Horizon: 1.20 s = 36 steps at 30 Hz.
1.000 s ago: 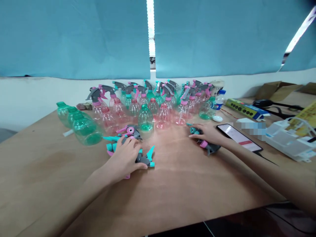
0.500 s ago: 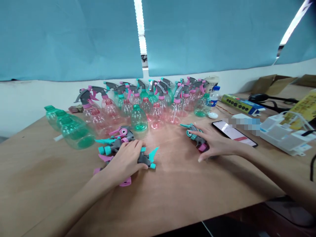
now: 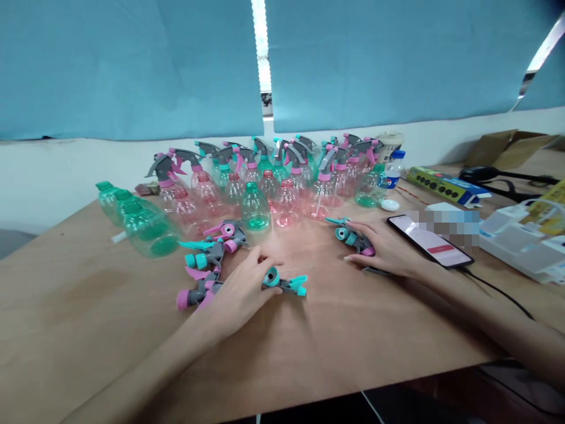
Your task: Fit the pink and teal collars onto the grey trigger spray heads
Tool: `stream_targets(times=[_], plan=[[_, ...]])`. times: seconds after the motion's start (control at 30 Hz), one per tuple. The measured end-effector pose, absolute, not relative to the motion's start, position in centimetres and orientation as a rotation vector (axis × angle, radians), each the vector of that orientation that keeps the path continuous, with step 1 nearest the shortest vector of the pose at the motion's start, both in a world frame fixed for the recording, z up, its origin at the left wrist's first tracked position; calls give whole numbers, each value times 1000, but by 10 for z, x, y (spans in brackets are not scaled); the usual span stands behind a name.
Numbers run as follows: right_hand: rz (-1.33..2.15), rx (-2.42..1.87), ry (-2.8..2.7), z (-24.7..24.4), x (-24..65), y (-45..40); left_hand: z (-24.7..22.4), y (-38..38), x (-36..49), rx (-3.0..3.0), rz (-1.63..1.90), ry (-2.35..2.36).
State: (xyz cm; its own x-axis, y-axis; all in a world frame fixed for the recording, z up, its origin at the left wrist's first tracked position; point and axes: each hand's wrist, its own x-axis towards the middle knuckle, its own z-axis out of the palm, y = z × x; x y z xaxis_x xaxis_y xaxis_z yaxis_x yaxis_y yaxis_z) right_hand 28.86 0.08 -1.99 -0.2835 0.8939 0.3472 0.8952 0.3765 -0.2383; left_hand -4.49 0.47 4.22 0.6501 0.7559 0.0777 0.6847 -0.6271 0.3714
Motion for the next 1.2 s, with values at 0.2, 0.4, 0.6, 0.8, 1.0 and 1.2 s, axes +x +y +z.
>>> stream_targets(times=[0.2,0.4,0.6,0.8,1.0,1.2], plan=[[-41,-1526,-2307,-19,282,10,34,-1,-41,2473,546,1193],[-118,-1438,-2333,-18,286,10,31,-5,-35,2458,564,1180],[-324,-1440,-2177,-23,286,21,23,-9,-28,2436,640,1164],[-177,-1161,-2133,13,227,-13,11,-10,-27,2397,827,1216],[-181,-1023,-2240,18,166,-36,-1,-10,-27,2326,859,1215],[-375,-1163,-2270,-1,159,-29,-1,-15,-24,2185,832,1138]])
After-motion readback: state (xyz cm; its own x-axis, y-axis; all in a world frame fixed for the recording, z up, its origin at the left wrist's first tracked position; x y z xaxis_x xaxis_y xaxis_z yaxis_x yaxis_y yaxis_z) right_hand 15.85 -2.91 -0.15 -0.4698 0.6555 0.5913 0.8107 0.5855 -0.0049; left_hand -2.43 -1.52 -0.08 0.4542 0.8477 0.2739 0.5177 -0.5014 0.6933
